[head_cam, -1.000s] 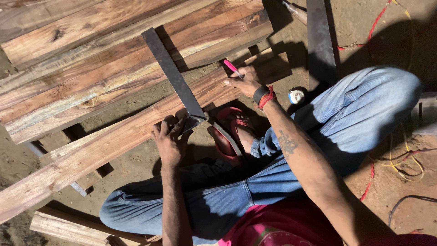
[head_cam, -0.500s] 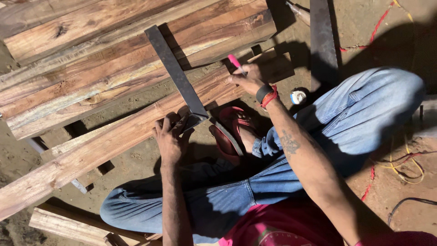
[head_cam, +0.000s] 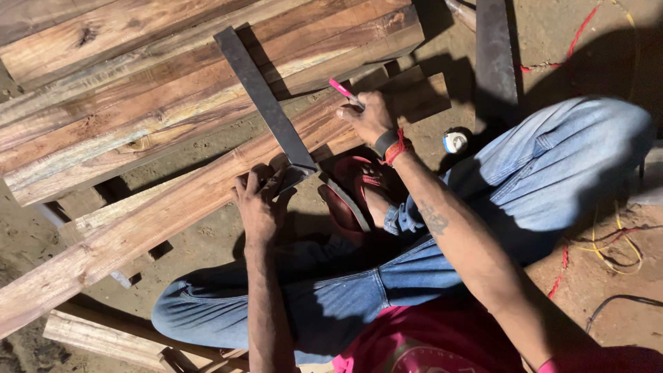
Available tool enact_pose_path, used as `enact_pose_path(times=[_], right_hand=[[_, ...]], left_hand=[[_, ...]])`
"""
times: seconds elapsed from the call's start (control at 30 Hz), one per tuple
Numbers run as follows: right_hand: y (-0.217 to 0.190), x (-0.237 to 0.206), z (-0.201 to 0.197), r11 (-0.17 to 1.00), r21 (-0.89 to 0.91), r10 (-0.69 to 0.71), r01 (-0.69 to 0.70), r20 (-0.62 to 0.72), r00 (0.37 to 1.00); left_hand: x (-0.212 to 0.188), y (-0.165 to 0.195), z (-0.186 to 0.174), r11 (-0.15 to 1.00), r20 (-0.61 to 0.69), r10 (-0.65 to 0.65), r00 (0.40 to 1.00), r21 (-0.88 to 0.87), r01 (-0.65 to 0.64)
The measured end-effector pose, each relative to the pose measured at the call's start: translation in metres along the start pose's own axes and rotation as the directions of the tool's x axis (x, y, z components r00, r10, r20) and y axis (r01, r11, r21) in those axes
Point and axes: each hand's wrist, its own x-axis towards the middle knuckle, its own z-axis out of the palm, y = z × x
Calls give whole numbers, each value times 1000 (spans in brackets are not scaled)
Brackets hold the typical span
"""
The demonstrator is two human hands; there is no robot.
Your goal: The person sits on the ground and uses a try square and a pink marker to draw straight lines on several wooden planks. They repeatedly position the square, draw lines, and move to the next plank.
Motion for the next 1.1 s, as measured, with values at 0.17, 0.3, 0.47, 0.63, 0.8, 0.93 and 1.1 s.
enact_pose_path(times=[0.17,0.3,0.47,0.63,0.8,0.93,1.1], right_hand=[[2,3,0,998,62,6,-4,-34,999],[-3,2,-3,995,59,-71,75,-68,995],[-4,1,-8,995,97,-26,21,56,998],[0,2,-2,982,144,-122,126,-41,992],[3,4,1,973,133,-177,189,-93,980],[3,4,-2,995,95,21,-29,80,997],[2,2,0,974,188,-111,125,-87,990]], left_hand=[[-2,-3,3,999,21,6,1000,42,-7],[-3,-6,6,998,37,-4,999,61,2],[13,-3,-4,986,128,4,992,167,-25],[34,18,-17,950,374,-108,921,312,-15],[38,25,-25,963,374,-96,922,269,-9],[43,15,-19,948,473,-129,872,318,-33],[33,4,-9,945,425,-96,900,323,-51]])
